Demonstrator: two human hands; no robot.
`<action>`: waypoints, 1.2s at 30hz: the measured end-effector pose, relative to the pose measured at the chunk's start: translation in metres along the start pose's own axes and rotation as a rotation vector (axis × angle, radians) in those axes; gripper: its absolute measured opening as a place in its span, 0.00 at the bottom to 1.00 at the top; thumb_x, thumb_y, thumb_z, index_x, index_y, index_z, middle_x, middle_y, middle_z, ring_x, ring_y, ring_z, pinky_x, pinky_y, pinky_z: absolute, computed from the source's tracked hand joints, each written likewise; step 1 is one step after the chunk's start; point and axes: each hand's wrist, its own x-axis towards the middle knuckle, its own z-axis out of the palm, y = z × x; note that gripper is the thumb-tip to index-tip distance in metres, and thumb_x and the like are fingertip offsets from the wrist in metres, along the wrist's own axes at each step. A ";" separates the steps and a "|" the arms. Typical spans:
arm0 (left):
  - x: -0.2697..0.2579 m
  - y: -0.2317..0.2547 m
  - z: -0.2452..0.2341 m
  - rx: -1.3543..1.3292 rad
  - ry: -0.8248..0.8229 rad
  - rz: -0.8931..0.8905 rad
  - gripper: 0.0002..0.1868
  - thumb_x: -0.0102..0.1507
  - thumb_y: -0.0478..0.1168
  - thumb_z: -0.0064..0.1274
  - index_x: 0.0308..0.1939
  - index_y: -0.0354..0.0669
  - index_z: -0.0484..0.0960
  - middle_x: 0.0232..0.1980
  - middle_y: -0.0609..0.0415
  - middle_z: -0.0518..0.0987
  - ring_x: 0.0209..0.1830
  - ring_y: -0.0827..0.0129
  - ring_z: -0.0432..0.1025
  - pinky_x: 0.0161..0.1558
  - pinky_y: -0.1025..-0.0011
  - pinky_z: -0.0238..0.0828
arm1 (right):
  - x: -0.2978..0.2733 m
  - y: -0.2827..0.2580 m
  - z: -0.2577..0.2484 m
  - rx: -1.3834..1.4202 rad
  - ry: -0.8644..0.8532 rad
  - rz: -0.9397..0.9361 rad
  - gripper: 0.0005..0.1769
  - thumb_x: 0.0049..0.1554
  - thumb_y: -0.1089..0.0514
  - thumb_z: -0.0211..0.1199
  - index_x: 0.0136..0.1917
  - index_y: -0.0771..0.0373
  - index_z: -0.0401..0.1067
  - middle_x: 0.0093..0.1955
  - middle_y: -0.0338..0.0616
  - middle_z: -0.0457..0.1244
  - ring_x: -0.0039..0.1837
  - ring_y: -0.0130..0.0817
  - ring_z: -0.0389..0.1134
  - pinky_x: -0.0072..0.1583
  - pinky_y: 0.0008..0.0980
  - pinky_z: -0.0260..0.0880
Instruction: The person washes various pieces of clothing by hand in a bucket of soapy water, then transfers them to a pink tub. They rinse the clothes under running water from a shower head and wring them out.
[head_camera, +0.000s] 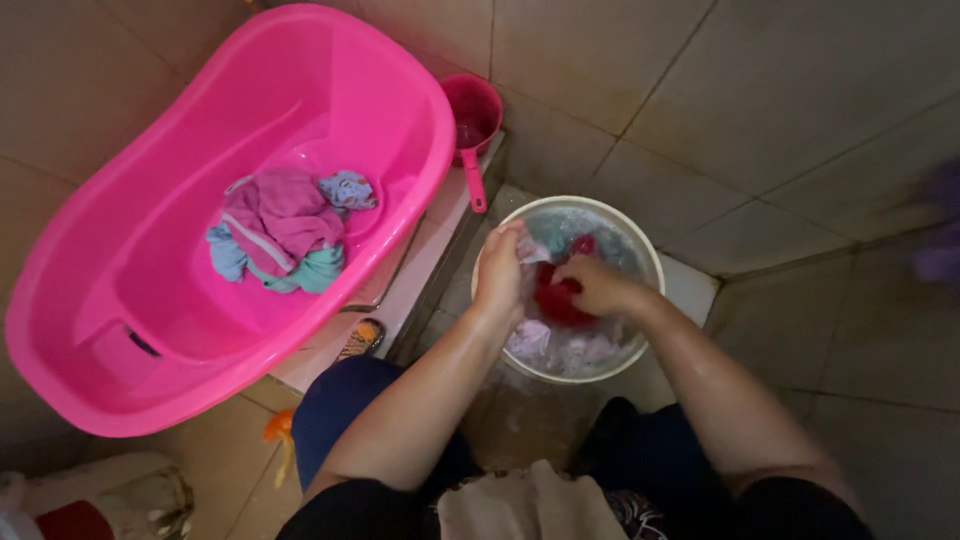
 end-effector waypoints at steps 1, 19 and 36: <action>0.000 -0.002 0.000 0.009 -0.005 0.028 0.16 0.67 0.45 0.45 0.56 0.46 0.76 0.56 0.56 0.77 0.52 0.70 0.71 0.47 0.75 0.73 | 0.003 0.000 0.006 -0.070 -0.038 0.095 0.28 0.44 0.64 0.70 0.60 0.57 0.75 0.67 0.49 0.61 0.67 0.47 0.64 0.68 0.38 0.64; -0.002 0.012 0.007 -0.122 -0.070 -0.041 0.11 0.69 0.43 0.46 0.53 0.47 0.75 0.36 0.55 0.69 0.26 0.72 0.65 0.24 0.76 0.60 | 0.072 0.062 0.045 -0.042 0.372 0.150 0.15 0.51 0.51 0.71 0.50 0.58 0.81 0.54 0.51 0.68 0.58 0.52 0.67 0.58 0.49 0.64; -0.056 0.047 0.031 1.242 -0.195 0.576 0.33 0.51 0.40 0.65 0.60 0.46 0.75 0.60 0.41 0.77 0.63 0.46 0.68 0.60 0.54 0.65 | -0.099 -0.066 -0.088 1.431 0.649 -0.620 0.06 0.67 0.64 0.57 0.57 0.64 0.72 0.55 0.45 0.66 0.56 0.33 0.69 0.61 0.38 0.72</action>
